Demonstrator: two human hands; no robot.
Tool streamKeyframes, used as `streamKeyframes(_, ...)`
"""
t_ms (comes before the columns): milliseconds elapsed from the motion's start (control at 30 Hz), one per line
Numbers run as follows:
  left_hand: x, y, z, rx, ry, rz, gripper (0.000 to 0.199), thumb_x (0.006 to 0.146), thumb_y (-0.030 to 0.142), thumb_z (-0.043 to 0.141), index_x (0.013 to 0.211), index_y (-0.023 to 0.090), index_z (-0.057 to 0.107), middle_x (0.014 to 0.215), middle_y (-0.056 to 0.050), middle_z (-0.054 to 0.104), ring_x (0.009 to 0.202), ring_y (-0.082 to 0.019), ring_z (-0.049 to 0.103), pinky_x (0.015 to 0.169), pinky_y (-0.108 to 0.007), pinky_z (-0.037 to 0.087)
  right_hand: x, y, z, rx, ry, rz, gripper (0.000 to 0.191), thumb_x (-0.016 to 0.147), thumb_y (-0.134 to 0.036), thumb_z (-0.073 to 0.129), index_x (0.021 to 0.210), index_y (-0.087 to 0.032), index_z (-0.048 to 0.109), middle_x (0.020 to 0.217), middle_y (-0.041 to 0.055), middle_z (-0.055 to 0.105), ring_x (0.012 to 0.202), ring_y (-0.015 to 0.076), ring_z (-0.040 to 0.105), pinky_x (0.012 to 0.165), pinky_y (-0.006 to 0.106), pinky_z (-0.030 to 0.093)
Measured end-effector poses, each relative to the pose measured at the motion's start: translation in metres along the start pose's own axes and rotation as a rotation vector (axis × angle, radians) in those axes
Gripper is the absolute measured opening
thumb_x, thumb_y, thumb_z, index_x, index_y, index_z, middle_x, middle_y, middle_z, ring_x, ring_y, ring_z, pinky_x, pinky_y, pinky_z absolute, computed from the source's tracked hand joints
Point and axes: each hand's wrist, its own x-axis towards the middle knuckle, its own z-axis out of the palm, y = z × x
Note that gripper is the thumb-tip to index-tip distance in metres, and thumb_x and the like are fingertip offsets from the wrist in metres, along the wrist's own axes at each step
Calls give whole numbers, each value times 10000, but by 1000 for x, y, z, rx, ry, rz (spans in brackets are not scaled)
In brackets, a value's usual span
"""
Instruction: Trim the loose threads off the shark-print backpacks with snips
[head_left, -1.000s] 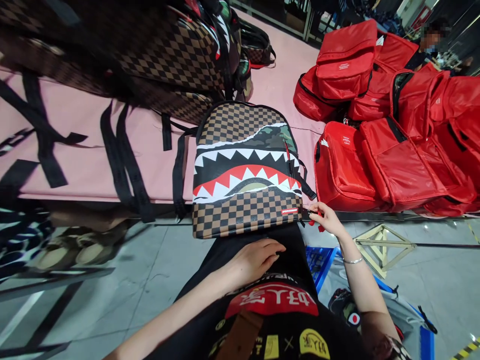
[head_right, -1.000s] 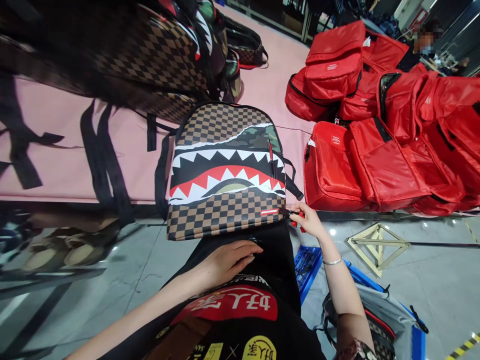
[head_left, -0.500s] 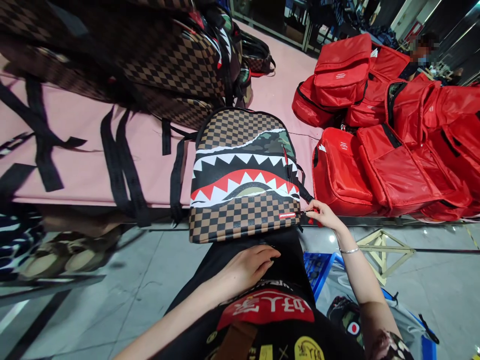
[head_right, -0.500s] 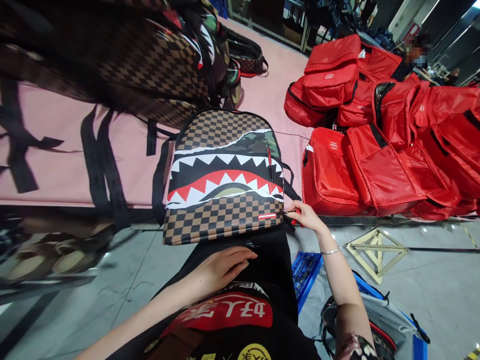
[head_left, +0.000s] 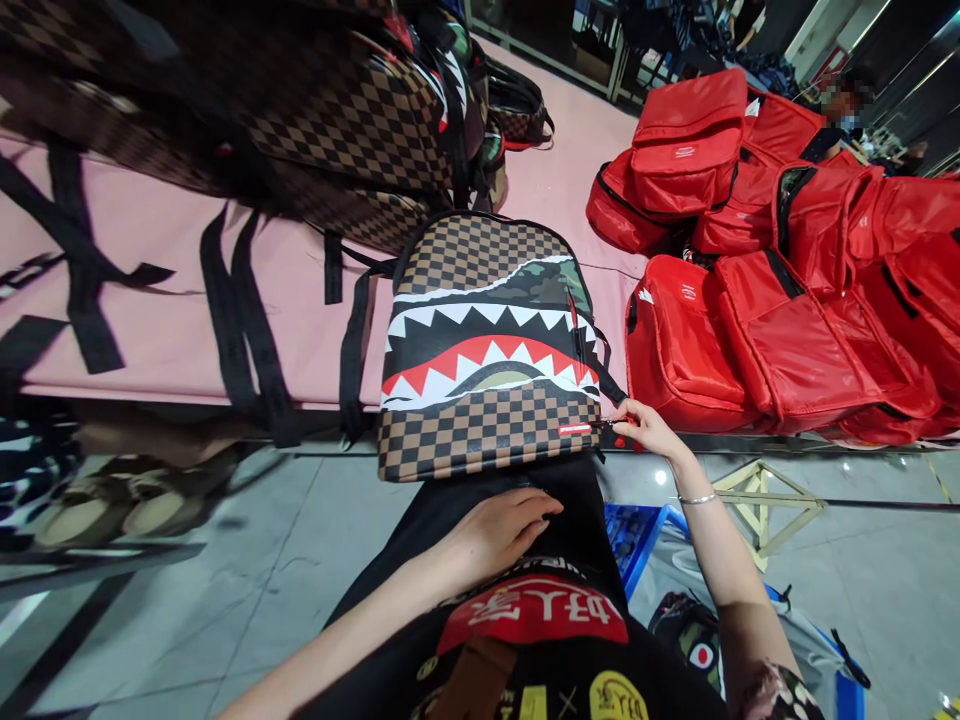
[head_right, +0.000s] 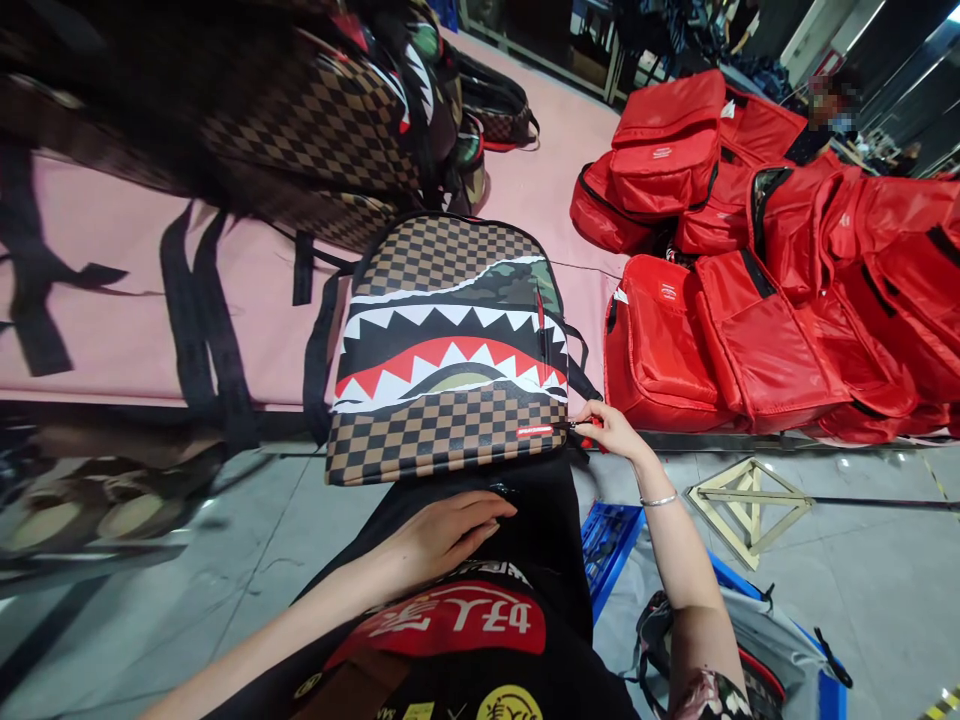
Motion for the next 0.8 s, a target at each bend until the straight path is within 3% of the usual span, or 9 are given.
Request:
streamKeyframes(300,0,-6,5,-15,3,-31,302,836,192,410,1062,217,610,1049,-38,649,957,-148,607,822,-223,479,13,-24,10,-172,-52,-86,206,742,-354,620,795,-161,567,793,-3,561,735,134,516,711,265,407)
streamKeyframes(533,1,-8,7,2,8,-16,306,832,169,404,1051,210,615,1034,-39,654,939,-150,609,847,-237,472,19,-42,19,-359,-96,-84,147,776,-318,597,822,-179,579,795,-20,587,708,120,508,670,235,379)
streamKeyframes(800,-2,-1,-6,3,5,-38,310,833,166,411,1058,216,618,1066,-43,650,965,-157,612,824,-229,487,15,-45,33,-303,-43,-116,157,780,-332,595,801,-180,559,796,-10,592,675,121,509,631,230,398)
